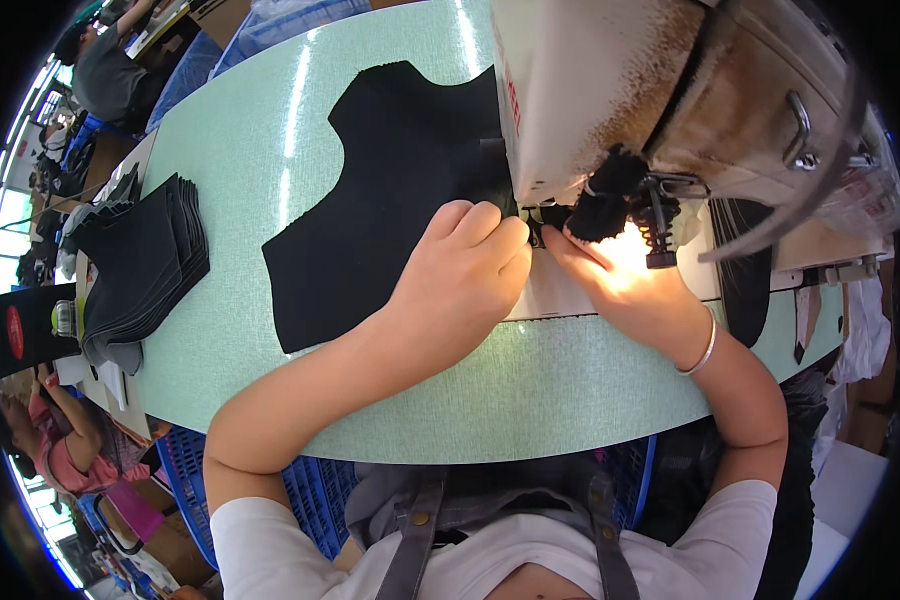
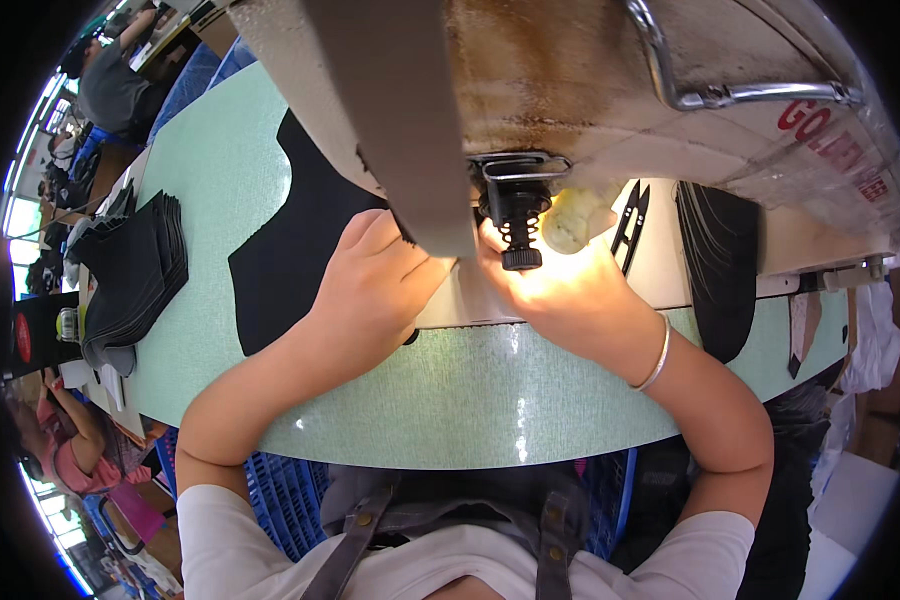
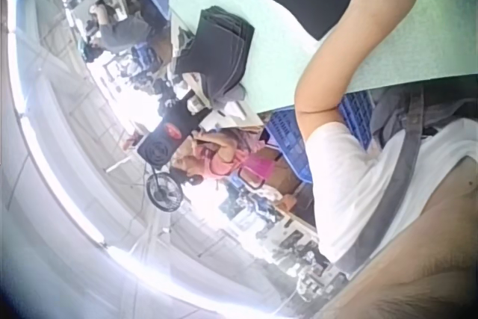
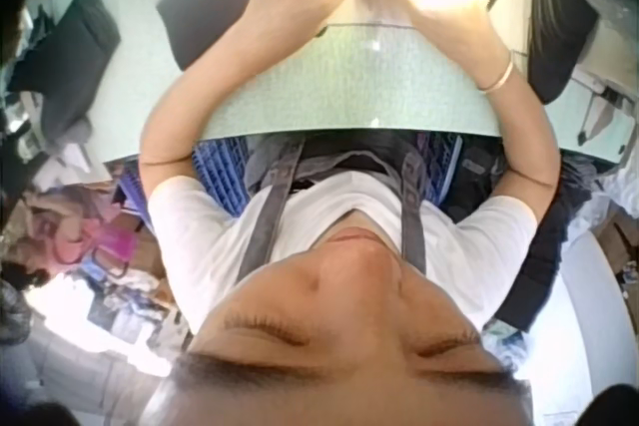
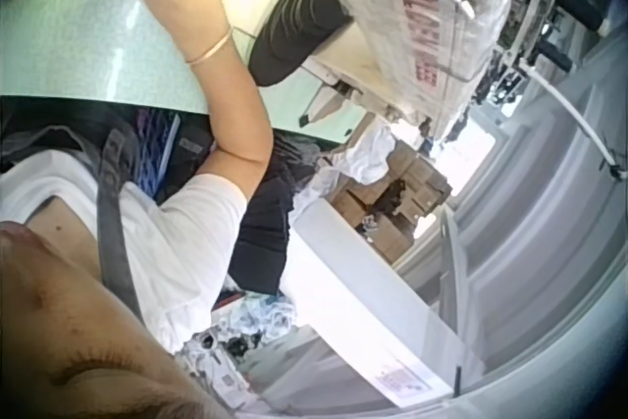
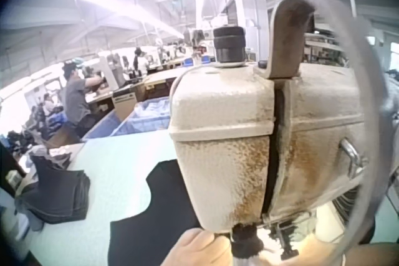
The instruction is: The person trims threads from a stitched fabric piece using snips, then aligns black fabric panels and sews them together using a sewing machine.
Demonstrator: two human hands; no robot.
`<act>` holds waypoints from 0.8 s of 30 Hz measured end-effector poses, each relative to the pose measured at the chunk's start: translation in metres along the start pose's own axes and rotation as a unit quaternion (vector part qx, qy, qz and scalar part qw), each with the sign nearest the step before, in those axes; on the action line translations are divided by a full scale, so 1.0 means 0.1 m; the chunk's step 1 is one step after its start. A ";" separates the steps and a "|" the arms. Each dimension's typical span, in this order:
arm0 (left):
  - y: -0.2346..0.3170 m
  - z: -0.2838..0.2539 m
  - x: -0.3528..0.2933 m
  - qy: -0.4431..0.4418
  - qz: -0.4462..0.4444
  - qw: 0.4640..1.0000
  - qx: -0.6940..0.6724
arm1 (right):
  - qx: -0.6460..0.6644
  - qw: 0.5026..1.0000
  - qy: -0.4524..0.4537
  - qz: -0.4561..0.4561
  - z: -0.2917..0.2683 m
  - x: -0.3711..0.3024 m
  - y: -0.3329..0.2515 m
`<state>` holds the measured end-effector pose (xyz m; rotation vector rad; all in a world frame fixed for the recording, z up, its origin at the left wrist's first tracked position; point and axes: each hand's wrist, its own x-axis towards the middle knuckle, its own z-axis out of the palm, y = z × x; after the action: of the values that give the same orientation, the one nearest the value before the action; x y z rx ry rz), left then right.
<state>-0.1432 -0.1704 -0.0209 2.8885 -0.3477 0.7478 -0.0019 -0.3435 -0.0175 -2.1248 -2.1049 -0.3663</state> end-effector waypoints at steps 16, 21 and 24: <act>0.05 -0.25 -0.01 -0.111 -0.024 0.993 -0.028 | -0.036 0.992 0.073 -0.101 -0.02 -0.05 0.15; 0.13 -0.08 -0.06 -0.065 -0.055 0.996 0.016 | -0.047 0.992 0.091 -0.067 0.05 -0.01 0.05; 0.18 -0.06 -0.03 -0.032 -0.071 0.997 0.003 | -0.005 0.995 0.100 -0.027 0.10 -0.03 0.03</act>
<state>-0.1529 -0.1860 -0.0155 2.9106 -0.1443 0.6350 0.0023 -0.3438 -0.0277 -1.9497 -2.0531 -0.5714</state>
